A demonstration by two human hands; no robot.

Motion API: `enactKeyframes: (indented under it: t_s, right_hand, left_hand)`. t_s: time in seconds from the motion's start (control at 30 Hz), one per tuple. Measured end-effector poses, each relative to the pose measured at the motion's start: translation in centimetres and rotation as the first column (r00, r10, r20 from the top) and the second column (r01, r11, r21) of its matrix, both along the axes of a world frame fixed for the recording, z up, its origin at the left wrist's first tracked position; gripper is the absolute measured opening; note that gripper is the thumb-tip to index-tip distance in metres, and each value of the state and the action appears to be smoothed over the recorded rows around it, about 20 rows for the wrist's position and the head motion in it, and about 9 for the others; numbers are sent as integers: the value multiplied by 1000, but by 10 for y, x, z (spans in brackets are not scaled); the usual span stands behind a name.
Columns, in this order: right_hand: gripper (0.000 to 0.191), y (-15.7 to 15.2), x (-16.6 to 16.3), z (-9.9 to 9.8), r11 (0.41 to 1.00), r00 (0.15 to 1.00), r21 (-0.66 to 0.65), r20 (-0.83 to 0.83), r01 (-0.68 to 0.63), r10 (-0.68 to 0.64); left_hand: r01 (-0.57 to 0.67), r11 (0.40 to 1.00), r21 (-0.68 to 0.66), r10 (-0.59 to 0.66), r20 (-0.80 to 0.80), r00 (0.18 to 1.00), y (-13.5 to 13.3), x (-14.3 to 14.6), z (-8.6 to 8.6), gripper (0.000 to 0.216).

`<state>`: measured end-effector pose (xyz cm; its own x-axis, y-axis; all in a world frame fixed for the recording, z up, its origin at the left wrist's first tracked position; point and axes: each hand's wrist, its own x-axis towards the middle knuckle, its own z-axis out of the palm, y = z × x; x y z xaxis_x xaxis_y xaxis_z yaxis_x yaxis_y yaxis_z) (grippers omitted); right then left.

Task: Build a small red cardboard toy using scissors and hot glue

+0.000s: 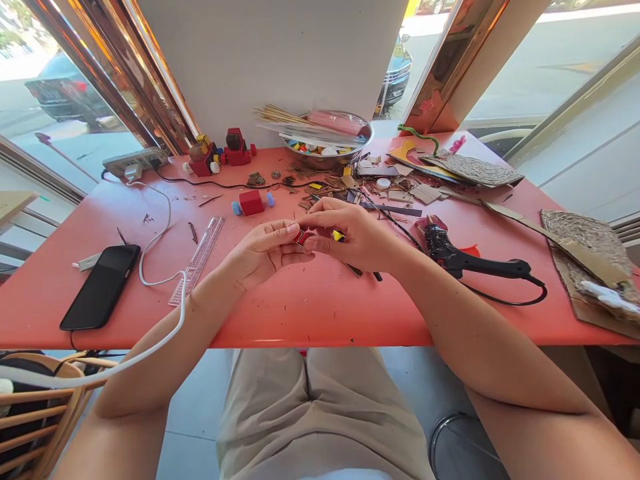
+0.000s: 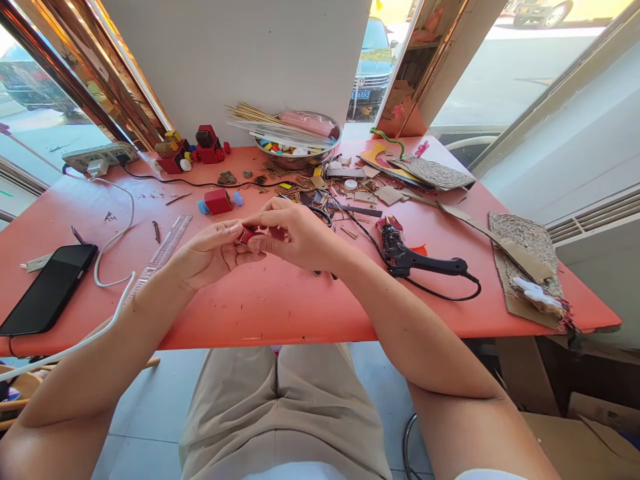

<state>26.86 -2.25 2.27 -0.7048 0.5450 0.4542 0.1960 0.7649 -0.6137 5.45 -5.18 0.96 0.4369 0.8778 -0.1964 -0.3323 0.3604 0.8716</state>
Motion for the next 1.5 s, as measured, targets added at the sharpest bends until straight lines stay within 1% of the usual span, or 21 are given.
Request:
enactKeyframes:
  t_s: [0.13,0.3,0.37,0.5,0.57,0.73,0.87,1.0,1.1,1.17,1.33,1.5]
  right_hand:
    - [45,0,1,1,1000,1000,19,11,-8,8]
    - [36,0,1,1,999,1000,39,25,-12,11]
    - [33,1,2,1,999,1000,45,29,-13,12]
    - [32,0,3,1,999,999,40,38,-10,9]
    - [31,0,4,1,999,999,30,37,-18,17]
    - [29,0,8,2,997,998,42,40,-59,57]
    - [29,2,11,3,996,995,27,59,-85,83]
    - [31,4,14,2,992,991,29,58,-119,117]
    - [30,4,16,1,989,989,52,54,-140,137]
    - [29,4,17,1,988,989,70,59,-140,136]
    - [31,3,17,-1,988,993,116,65,-104,97]
    - [31,2,16,-3,985,996,148,43,-85,80]
  left_hand:
    - [-3,1000,14,3,-8,1000,1,0,-2,25]
    - [6,1000,9,-6,-4,1000,1,-1,-1,23]
    - [12,1000,20,-12,-16,1000,1,-1,1,26]
    - [-5,998,58,6,-19,1000,-2,0,5,45]
    - [-14,997,77,16,-26,1000,-3,1,6,50]
    - [-22,990,142,35,-89,995,-5,3,8,53]
    - [-11,979,204,40,-136,990,-7,4,6,56]
    - [-18,966,260,66,-180,981,-10,6,7,54]
    - [-35,950,310,106,-215,971,-15,8,9,51]
    - [-68,931,359,160,-234,959,-18,11,10,49]
    - [-161,855,493,326,-270,906,-26,18,11,42]
    - [-172,822,544,368,-277,888,-26,19,11,41]
